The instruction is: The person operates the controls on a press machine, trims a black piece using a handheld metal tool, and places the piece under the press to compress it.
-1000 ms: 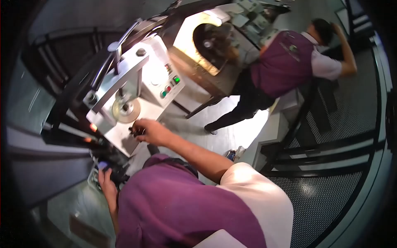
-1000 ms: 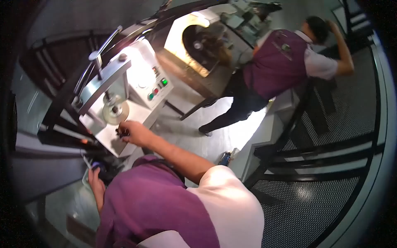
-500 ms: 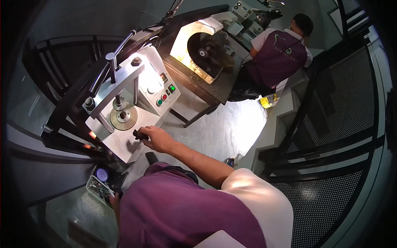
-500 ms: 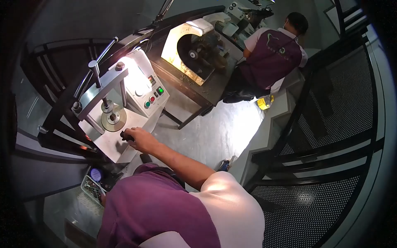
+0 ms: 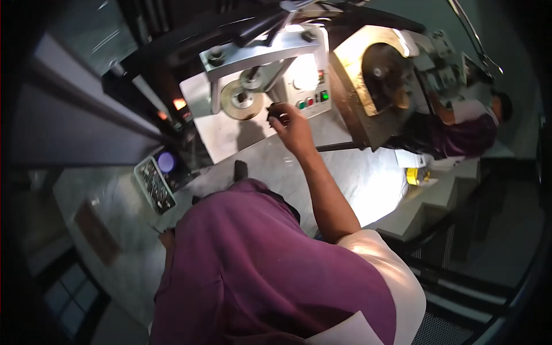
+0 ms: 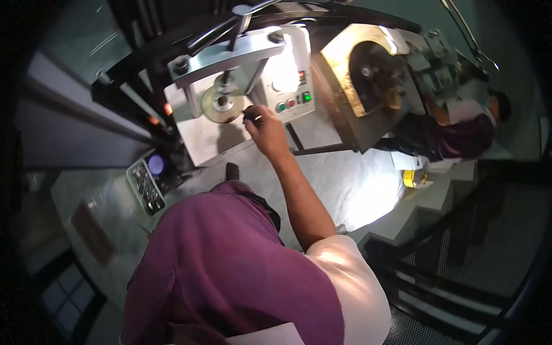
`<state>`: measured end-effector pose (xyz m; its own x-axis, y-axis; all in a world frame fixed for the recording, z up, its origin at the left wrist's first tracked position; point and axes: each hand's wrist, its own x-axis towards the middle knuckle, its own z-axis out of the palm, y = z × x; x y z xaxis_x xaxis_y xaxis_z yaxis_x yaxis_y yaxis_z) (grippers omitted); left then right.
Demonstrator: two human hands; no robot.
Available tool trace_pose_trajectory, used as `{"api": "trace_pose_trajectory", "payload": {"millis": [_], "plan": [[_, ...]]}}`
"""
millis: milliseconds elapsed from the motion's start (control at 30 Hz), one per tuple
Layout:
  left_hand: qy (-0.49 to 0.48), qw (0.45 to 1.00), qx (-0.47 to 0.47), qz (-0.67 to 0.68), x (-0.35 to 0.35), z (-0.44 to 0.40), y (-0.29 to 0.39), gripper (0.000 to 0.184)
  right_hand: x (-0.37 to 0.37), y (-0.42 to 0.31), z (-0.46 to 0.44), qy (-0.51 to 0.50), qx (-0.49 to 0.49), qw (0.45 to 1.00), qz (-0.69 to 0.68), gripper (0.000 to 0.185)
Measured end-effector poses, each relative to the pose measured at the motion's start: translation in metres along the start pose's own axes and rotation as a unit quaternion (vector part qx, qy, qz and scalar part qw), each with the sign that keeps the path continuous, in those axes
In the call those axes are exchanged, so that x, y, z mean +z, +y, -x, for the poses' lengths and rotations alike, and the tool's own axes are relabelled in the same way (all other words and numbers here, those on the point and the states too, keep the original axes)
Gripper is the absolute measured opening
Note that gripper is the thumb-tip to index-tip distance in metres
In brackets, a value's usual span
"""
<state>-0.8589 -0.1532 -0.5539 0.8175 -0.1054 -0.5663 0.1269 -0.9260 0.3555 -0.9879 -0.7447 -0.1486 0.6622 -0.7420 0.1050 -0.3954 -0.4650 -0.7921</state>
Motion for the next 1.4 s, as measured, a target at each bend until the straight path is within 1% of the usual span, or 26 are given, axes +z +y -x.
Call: {"api": "trace_pose_trajectory", "payload": {"millis": [33,67,100,133,200,300,433,467,500,533,567,633,667,733,767,833,967,1000,1033,1067,1133,1167,1233,1267,1333,1400], "plan": [[0.048,0.949,-0.148,0.276,-0.003,0.002,0.026,0.024,0.001,-0.006,-0.003,-0.008,0.034,0.999,0.015,0.025],[-0.011,0.98,-0.009,0.198,-0.013,0.0,0.029,0.027,0.005,0.0,-0.007,-0.003,0.044,0.999,0.03,0.023],[-0.072,0.982,0.131,0.116,-0.018,-0.006,0.023,0.031,0.009,0.004,-0.011,-0.015,0.042,0.999,0.028,0.023],[-0.068,0.984,0.119,0.118,-0.021,0.003,0.037,0.031,0.014,0.007,-0.014,-0.004,0.028,0.999,0.036,0.022],[0.042,0.986,0.021,0.158,-0.039,0.028,0.083,0.038,0.022,0.006,-0.021,0.012,-0.003,0.999,0.042,0.022],[0.031,0.997,0.03,0.071,-0.052,0.036,0.088,0.042,0.041,0.012,-0.042,0.035,-0.057,0.993,0.102,0.023],[0.018,0.996,-0.003,0.089,-0.038,0.042,0.052,0.041,0.055,0.023,-0.069,0.052,-0.078,0.992,0.09,0.024],[0.021,0.996,-0.006,0.09,-0.03,0.043,0.04,0.041,0.055,0.019,-0.074,0.046,-0.042,0.996,0.067,0.023],[0.036,0.987,-0.003,0.156,-0.019,0.044,0.025,0.037,0.06,0.025,-0.079,0.043,-0.043,0.996,0.066,0.023],[0.05,0.974,0.0,0.221,-0.015,0.049,0.018,0.034,0.066,0.034,-0.087,0.02,-0.004,0.999,-0.032,0.024],[0.05,0.974,-0.003,0.222,-0.013,0.053,0.01,0.034,0.07,0.043,-0.091,-0.003,0.036,0.991,-0.13,0.025],[-0.003,0.976,0.019,0.216,-0.012,0.061,0.007,0.031,0.066,0.029,-0.091,-0.031,0.069,0.99,-0.121,0.03],[-0.001,0.976,0.017,0.217,-0.01,0.065,0.009,0.031,0.063,0.02,-0.088,-0.036,0.057,0.997,-0.042,0.031],[0.046,0.95,-0.194,0.238,-0.008,0.076,0.021,0.031,0.067,0.02,-0.088,-0.035,0.013,0.997,0.066,0.037],[0.047,0.95,-0.197,0.239,-0.008,0.079,0.021,0.031,0.07,0.025,-0.089,-0.038,0.012,0.997,0.065,0.037],[0.002,0.946,-0.177,0.271,0.006,0.076,0.006,0.032,0.072,0.025,-0.088,0.002,-0.051,0.98,0.192,0.04],[0.051,0.969,-0.105,0.217,0.031,0.065,-0.026,0.033,0.073,0.024,-0.09,0.002,-0.07,0.973,0.22,0.044],[0.045,0.998,0.023,0.038,0.022,0.068,-0.023,0.032,0.07,0.016,-0.089,-0.002,-0.09,0.968,0.235,0.044],[0.037,0.978,0.15,-0.143,0.012,0.071,-0.018,0.031,0.069,0.011,-0.088,-0.006,-0.109,0.962,0.251,0.044],[0.038,0.978,0.148,-0.143,0.004,0.074,-0.009,0.031,0.07,0.014,-0.089,-0.007,-0.111,0.962,0.25,0.044],[-0.005,0.989,0.031,0.145,-0.006,0.078,0.007,0.028,0.07,0.019,-0.091,0.001,-0.149,0.957,0.25,0.043],[-0.005,0.989,0.03,0.145,-0.008,0.077,0.012,0.028,0.07,0.019,-0.092,0.0,-0.149,0.957,0.25,0.043],[-0.006,0.978,-0.017,0.209,-0.007,0.076,0.011,0.028,0.068,0.012,-0.094,-0.065,-0.053,0.978,0.19,0.039],[-0.006,0.978,-0.018,0.209,-0.007,0.076,0.011,0.028,0.066,0.008,-0.094,-0.065,-0.053,0.978,0.19,0.039],[0.023,0.971,-0.006,0.237,0.0,0.071,0.0,0.032,0.064,0.004,-0.094,-0.084,0.016,0.981,0.176,0.036],[0.026,0.975,-0.019,0.218,0.005,0.068,-0.008,0.034,0.068,0.015,-0.098,-0.079,0.017,0.98,0.181,0.034]]}}
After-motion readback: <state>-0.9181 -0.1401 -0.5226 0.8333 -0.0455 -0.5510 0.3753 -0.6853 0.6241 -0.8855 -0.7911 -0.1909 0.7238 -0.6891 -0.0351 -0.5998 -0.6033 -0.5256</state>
